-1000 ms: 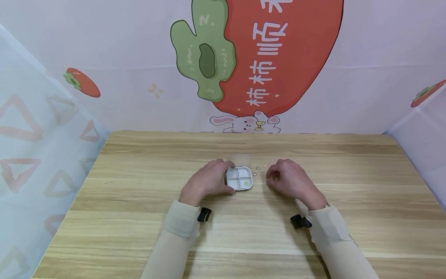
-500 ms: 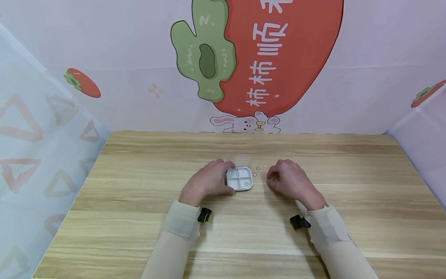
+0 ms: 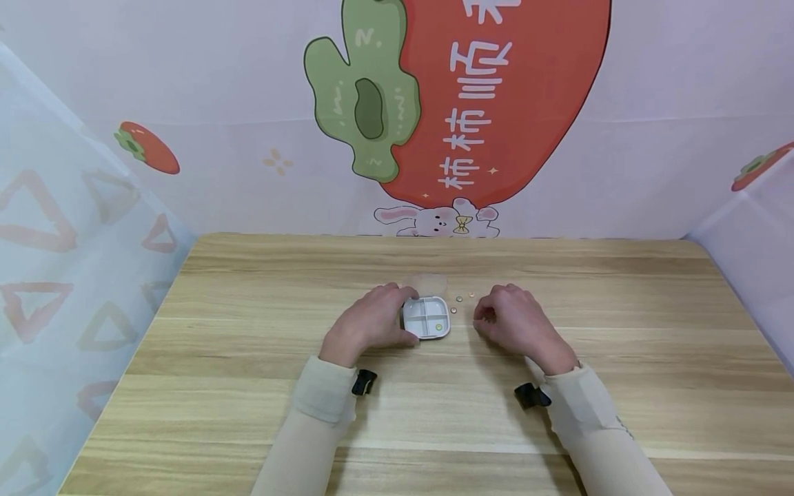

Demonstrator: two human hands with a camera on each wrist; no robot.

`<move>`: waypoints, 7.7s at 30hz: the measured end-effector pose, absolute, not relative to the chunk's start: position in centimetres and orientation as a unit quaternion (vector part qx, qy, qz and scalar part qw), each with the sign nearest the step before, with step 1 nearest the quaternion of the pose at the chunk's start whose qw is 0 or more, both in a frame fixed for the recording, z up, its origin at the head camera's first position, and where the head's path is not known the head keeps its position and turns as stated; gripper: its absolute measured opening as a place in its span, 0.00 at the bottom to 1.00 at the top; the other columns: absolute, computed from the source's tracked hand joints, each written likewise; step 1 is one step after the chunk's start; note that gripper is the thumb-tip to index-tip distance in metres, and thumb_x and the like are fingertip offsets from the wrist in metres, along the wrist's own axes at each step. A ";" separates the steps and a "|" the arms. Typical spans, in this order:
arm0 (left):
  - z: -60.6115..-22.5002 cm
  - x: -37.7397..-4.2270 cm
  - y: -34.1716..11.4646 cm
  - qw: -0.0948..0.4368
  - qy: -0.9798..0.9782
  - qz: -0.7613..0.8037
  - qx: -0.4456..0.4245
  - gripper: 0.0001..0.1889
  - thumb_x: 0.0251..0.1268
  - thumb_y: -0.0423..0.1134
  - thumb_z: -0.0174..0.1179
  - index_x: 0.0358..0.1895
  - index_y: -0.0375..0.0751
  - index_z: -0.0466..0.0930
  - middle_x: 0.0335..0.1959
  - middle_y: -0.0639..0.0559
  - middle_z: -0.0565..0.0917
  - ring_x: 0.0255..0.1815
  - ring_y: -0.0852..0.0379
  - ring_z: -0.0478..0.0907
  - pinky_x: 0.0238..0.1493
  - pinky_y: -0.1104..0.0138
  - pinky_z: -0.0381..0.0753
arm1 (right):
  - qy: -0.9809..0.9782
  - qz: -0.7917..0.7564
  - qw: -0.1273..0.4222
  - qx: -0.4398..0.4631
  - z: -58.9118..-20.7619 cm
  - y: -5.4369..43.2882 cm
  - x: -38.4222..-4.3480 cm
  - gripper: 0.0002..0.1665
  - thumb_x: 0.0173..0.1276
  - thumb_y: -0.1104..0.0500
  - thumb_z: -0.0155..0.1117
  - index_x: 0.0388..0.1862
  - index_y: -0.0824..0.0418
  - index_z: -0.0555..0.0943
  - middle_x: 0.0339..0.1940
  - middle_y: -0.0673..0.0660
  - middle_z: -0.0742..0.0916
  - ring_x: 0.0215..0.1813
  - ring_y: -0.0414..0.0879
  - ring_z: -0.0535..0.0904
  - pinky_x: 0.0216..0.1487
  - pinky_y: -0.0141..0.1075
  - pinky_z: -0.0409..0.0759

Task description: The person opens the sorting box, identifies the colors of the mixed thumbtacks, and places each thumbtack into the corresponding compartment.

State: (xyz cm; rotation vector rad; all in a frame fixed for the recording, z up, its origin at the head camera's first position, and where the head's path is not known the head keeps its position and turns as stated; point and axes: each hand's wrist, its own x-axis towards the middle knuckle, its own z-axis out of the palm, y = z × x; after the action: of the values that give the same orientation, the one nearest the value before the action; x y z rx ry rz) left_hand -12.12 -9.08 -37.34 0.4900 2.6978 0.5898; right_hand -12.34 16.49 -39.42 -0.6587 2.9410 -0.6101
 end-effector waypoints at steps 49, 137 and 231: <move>-37.2 -12.1 -9.0 0.168 0.949 0.205 0.170 0.36 0.48 0.44 0.82 0.64 0.43 0.78 0.53 0.47 0.80 0.48 0.52 0.74 0.53 0.59 0.77 | 0.915 -0.346 0.044 -0.205 -37.6 16.6 -12.1 0.02 0.63 0.61 0.75 0.33 0.59 0.89 0.30 0.47 0.84 0.36 0.44 0.77 0.38 0.40 0.75; -36.7 -11.7 -8.6 0.187 0.936 0.223 0.198 0.34 0.46 0.45 0.83 0.60 0.43 0.81 0.53 0.49 0.81 0.46 0.53 0.75 0.50 0.60 0.77 | 0.938 -0.273 -0.025 -0.214 -39.6 12.8 -11.1 0.04 0.61 0.60 0.78 0.32 0.56 0.89 0.24 0.45 0.79 0.30 0.43 0.72 0.35 0.39 0.70; -36.8 -11.7 -8.2 0.184 0.937 0.210 0.208 0.36 0.44 0.45 0.84 0.60 0.42 0.81 0.47 0.49 0.81 0.43 0.54 0.75 0.46 0.62 0.78 | 0.937 -0.279 -0.015 -0.210 -39.6 12.6 -11.0 0.02 0.64 0.62 0.74 0.35 0.60 0.89 0.30 0.48 0.82 0.33 0.43 0.76 0.37 0.38 0.76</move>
State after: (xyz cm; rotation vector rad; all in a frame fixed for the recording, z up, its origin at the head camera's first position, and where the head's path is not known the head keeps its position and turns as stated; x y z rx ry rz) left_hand -11.69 -8.21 -36.76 0.5879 2.6435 0.5913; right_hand -10.95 12.55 -39.60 -0.6653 2.9721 -0.8841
